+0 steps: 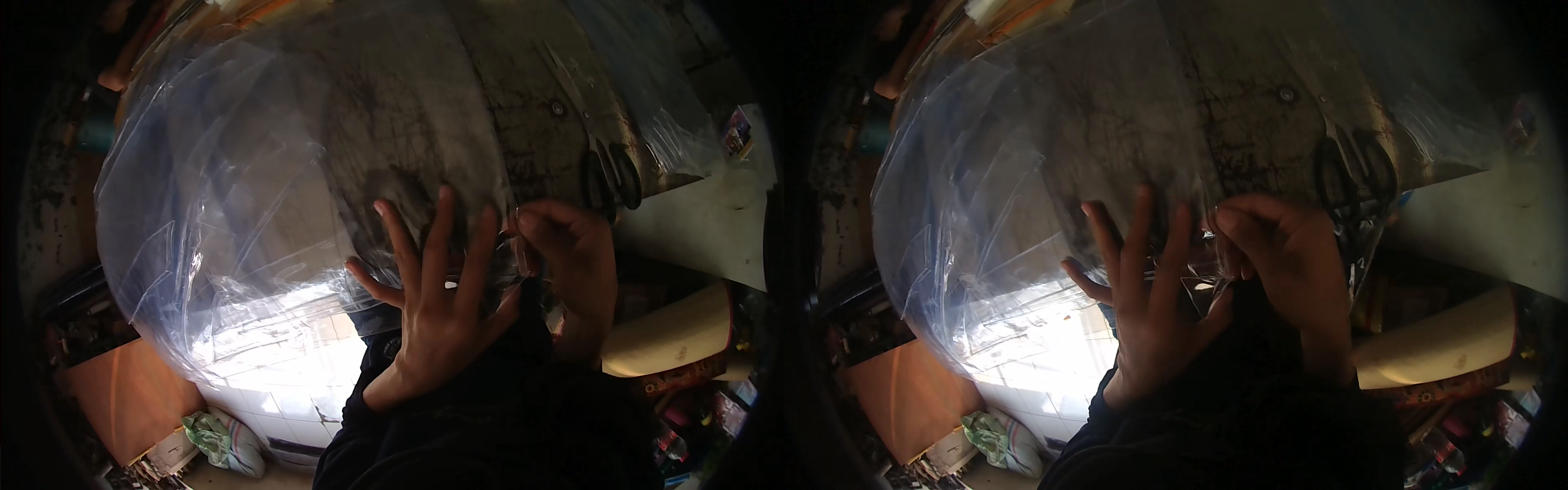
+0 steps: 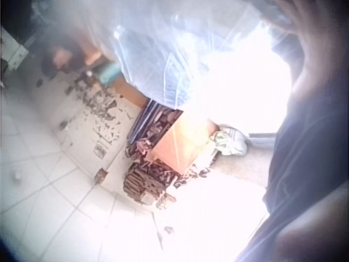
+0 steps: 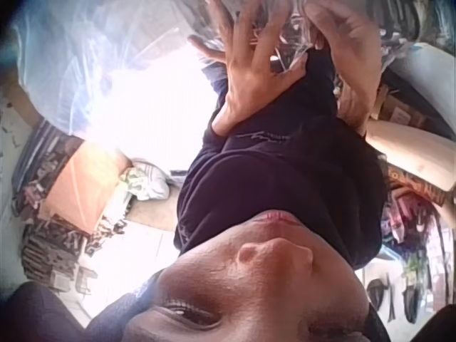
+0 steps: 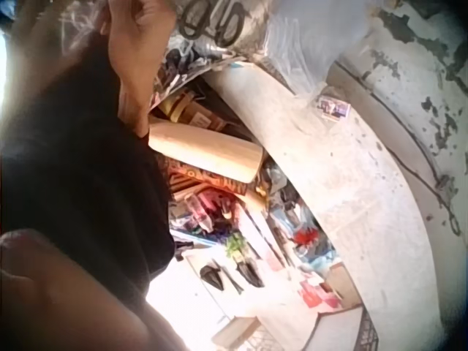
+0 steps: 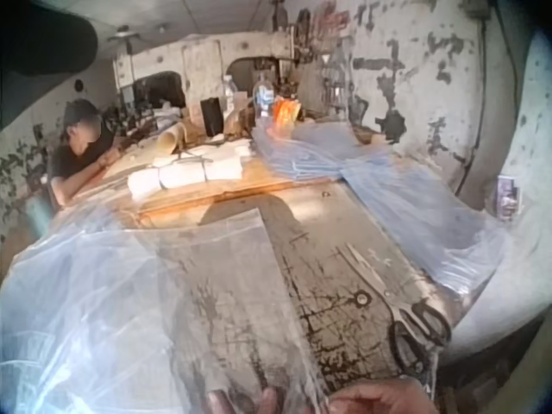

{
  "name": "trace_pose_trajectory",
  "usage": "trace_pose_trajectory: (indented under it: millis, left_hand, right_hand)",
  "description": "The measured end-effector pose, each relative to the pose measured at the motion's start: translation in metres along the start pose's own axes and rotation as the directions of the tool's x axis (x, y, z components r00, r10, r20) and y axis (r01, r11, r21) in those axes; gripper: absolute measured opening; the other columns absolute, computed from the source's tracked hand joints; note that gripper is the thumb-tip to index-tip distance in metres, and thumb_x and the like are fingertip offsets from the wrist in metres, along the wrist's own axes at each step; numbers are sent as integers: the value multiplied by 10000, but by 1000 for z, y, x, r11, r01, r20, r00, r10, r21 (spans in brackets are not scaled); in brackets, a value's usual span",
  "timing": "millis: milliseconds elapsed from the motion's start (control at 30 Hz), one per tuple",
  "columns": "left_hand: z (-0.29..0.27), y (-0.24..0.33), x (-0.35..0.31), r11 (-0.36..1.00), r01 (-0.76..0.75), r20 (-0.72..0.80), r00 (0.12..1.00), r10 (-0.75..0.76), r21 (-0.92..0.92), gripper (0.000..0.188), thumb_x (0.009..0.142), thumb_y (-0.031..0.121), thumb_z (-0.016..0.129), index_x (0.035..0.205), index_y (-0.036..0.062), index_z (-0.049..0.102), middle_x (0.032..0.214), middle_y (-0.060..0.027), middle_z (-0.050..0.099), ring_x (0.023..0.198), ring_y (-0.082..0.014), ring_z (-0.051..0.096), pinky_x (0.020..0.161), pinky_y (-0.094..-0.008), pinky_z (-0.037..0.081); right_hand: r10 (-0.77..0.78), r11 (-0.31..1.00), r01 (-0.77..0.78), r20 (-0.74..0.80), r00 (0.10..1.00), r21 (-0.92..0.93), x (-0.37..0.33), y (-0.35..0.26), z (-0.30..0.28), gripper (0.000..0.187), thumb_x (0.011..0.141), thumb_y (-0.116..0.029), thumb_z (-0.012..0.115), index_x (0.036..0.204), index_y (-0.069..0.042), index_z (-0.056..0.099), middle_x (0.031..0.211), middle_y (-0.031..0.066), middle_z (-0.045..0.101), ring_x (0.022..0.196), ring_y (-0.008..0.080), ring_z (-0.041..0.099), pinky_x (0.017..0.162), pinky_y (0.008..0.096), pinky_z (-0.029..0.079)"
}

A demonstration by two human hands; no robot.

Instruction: The person trims transparent plastic sheets on a table using scissors.

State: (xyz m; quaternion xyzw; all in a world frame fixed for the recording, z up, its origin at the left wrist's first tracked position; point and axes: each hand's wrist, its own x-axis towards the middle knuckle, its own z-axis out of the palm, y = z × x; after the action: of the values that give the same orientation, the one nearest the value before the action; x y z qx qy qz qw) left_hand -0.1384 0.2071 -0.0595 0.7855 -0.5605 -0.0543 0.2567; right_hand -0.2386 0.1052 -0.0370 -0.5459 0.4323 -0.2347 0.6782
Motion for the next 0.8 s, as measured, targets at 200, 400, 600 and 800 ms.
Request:
trace_pose_trajectory:
  millis: [200,400,600,800]
  left_hand:
    - [14,-6,-3,958,-178,-324,941,99,-224,186,624,174,734,773,154,624,1026,29,617,1214,-304,426,1021,-577,-87]
    - [20,0,1,942,-190,-417,907,61,-275,181,611,95,730,686,164,580,876,59,637,1049,-218,552,1035,-547,-3]
    - [20,2,0,947,-186,-418,907,62,-263,180,607,90,731,694,164,592,867,73,637,1042,-213,554,1030,-556,7]
    - [23,0,-1,951,-174,-444,895,45,-255,181,607,88,730,689,171,593,834,78,628,1009,-204,568,1021,-569,30]
  right_hand:
    - [-7,994,8,10,1000,-113,0,-3,2,131,866,-86,536,911,5,619,601,26,570,527,106,531,488,224,400]
    - [-859,132,72,-78,506,-989,9,0,-28,273,857,-109,536,1124,-50,537,1075,142,506,975,267,553,762,348,474]
    - [-518,213,-119,-215,828,-970,-5,-2,-43,394,833,-60,539,1217,-75,452,1123,182,470,1040,306,517,835,392,445]
    - [-348,530,-155,-381,857,-834,-30,6,-49,534,827,-53,537,1311,-108,318,901,135,598,825,268,608,754,344,467]
